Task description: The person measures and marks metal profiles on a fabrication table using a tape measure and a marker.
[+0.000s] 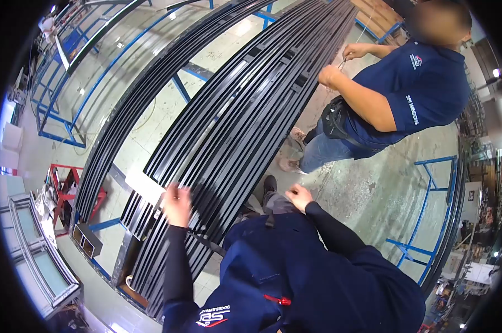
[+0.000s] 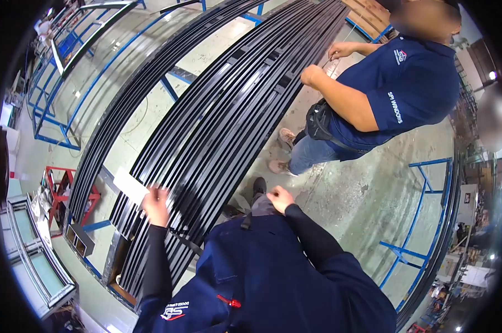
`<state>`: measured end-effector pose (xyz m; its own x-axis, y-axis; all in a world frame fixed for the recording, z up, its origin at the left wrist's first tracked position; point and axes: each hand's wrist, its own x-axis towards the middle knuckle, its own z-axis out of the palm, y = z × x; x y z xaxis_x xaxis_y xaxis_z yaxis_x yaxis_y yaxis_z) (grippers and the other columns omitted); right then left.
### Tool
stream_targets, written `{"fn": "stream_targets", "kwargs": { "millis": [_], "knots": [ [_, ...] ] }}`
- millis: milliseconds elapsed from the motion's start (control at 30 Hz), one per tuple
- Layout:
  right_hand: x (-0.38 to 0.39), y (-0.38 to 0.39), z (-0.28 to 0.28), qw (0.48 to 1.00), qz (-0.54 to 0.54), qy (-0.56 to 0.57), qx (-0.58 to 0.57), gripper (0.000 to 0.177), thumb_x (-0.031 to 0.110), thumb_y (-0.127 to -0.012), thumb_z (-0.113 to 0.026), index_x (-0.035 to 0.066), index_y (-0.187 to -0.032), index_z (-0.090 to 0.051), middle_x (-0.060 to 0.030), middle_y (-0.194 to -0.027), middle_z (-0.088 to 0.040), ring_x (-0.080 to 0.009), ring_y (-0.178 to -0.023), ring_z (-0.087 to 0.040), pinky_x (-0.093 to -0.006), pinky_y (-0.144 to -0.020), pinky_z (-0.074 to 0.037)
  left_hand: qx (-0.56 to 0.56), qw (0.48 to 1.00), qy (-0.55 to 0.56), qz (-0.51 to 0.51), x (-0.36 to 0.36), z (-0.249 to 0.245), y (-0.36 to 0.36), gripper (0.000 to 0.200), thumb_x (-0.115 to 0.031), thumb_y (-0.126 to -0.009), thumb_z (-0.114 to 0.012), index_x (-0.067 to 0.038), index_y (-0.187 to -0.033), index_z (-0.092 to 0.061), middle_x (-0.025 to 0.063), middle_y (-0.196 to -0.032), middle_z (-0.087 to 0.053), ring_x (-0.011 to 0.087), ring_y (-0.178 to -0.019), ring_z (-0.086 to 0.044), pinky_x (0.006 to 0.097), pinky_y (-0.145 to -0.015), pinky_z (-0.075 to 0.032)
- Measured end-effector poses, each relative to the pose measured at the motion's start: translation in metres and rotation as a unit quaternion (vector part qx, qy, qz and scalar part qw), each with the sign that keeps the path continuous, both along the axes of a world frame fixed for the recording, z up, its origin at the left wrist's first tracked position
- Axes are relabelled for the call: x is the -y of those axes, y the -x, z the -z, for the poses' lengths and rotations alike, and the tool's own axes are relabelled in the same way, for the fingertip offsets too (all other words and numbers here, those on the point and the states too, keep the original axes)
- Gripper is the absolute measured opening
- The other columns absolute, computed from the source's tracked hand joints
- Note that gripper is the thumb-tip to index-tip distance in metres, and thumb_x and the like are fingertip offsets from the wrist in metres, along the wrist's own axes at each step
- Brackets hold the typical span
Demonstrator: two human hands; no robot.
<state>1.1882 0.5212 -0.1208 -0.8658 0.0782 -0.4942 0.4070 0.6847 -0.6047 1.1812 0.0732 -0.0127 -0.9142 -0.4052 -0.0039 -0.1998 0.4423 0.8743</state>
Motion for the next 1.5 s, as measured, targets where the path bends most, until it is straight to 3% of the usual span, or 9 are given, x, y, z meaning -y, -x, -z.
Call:
{"fn": "stream_targets", "kwargs": {
  "millis": [133, 233, 367, 600, 700, 867, 1033, 1200, 1500],
  "knots": [
    [0.036, 0.061, -0.039, 0.996, -0.062, 0.031, -0.056, 0.044, 0.029, -0.086, -0.071, 0.002, -0.119, -0.061, -0.0194, -0.113, -0.068, -0.0359, -0.109, -0.064, -0.043, -0.095, -0.05, 0.002, 0.955, 0.213, 0.208, -0.12, 0.026, -0.015, 0.068, -0.042, -0.081, -0.077, -0.004, -0.134, -0.056, 0.0233, -0.143, -0.048, 0.0428, -0.135, -0.042, 0.0536, -0.113, -0.032],
    [0.041, 0.092, -0.055, 0.964, -0.156, -0.053, -0.208, 0.059, 0.033, -0.083, -0.074, 0.008, -0.132, -0.053, -0.019, -0.137, -0.05, -0.0384, -0.129, -0.048, -0.0474, -0.106, -0.041, 0.077, 0.906, 0.362, 0.204, -0.161, 0.04, -0.015, 0.075, -0.056, -0.08, -0.071, -0.017, -0.141, -0.053, 0.0187, -0.16, -0.027, 0.0433, -0.149, -0.016, 0.0649, -0.118, -0.01],
    [0.031, 0.135, -0.087, 0.909, -0.254, -0.083, -0.319, 0.069, 0.043, -0.08, -0.076, 0.012, -0.136, -0.051, -0.0167, -0.149, -0.037, -0.0388, -0.139, -0.035, -0.05, -0.113, -0.033, 0.089, 0.903, 0.385, 0.168, -0.171, 0.054, -0.016, 0.072, -0.051, -0.078, -0.074, -0.019, -0.139, -0.054, 0.0145, -0.16, -0.029, 0.0436, -0.149, -0.015, 0.0643, -0.119, -0.009],
    [-0.037, 0.217, -0.074, 0.892, -0.277, -0.055, -0.352, 0.079, 0.051, -0.076, -0.077, 0.015, -0.14, -0.048, -0.018, -0.152, -0.033, -0.0386, -0.144, -0.028, -0.053, -0.118, -0.027, 0.029, 0.929, 0.34, 0.143, -0.237, 0.053, 0.045, 0.063, -0.033, -0.08, -0.076, -0.004, -0.131, -0.052, 0.0232, -0.155, -0.032, 0.0432, -0.147, -0.023, 0.0591, -0.12, -0.015],
    [-0.076, 0.243, -0.055, 0.893, -0.26, -0.033, -0.366, 0.081, 0.052, -0.078, -0.075, 0.014, -0.143, -0.045, -0.0187, -0.153, -0.031, -0.0394, -0.144, -0.028, -0.0523, -0.118, -0.026, -0.055, 0.939, 0.311, 0.136, -0.289, 0.07, 0.101, 0.065, -0.033, -0.086, -0.072, -0.001, -0.137, -0.048, 0.0225, -0.143, -0.045, 0.0406, -0.135, -0.04, 0.056, -0.112, -0.03],
    [-0.148, 0.278, 0.004, 0.959, -0.03, -0.03, -0.282, 0.075, 0.048, -0.085, -0.069, 0.007, -0.142, -0.044, -0.0219, -0.144, -0.044, -0.0402, -0.135, -0.04, -0.0514, -0.112, -0.033, 0.059, 0.917, 0.395, 0.016, -0.376, 0.063, 0.177, 0.074, -0.048, -0.08, -0.075, -0.008, -0.138, -0.051, 0.0153, -0.125, -0.056, 0.0359, -0.118, -0.05, 0.05, -0.097, -0.04],
    [-0.243, 0.303, 0.016, 0.962, -0.18, -0.105, -0.179, 0.066, 0.036, -0.084, -0.07, 0.008, -0.139, -0.046, -0.0202, -0.138, -0.048, -0.0374, -0.132, -0.043, -0.0495, -0.111, -0.035, 0.129, 0.913, 0.386, -0.035, -0.381, 0.063, 0.207, 0.065, -0.052, -0.066, -0.086, -0.01, -0.109, -0.061, 0.012, -0.108, -0.058, 0.0349, -0.107, -0.054, 0.0482, -0.089, -0.045],
    [-0.239, 0.338, 0.005, 0.933, -0.223, -0.039, -0.281, 0.056, 0.026, -0.083, -0.068, 0.009, -0.133, -0.05, -0.0207, -0.138, -0.048, -0.038, -0.13, -0.046, -0.0498, -0.11, -0.038, 0.082, 0.931, 0.356, 0.009, -0.371, 0.068, 0.211, 0.064, -0.047, -0.065, -0.089, -0.002, -0.097, -0.057, 0.0151, -0.1, -0.058, 0.0367, -0.102, -0.054, 0.0471, -0.088, -0.045],
    [-0.176, 0.398, -0.069, 0.793, -0.429, -0.025, -0.433, 0.071, 0.022, -0.075, -0.077, 0.018, -0.141, -0.05, -0.0122, -0.148, -0.043, -0.0315, -0.145, -0.032, -0.0489, -0.121, -0.024, 0.177, 0.931, 0.314, 0.064, -0.364, 0.034, 0.223, 0.064, -0.041, -0.064, -0.091, 0.004, -0.098, -0.061, 0.02, -0.097, -0.065, 0.0368, -0.094, -0.064, 0.0445, -0.085, -0.05]
  ]
}}
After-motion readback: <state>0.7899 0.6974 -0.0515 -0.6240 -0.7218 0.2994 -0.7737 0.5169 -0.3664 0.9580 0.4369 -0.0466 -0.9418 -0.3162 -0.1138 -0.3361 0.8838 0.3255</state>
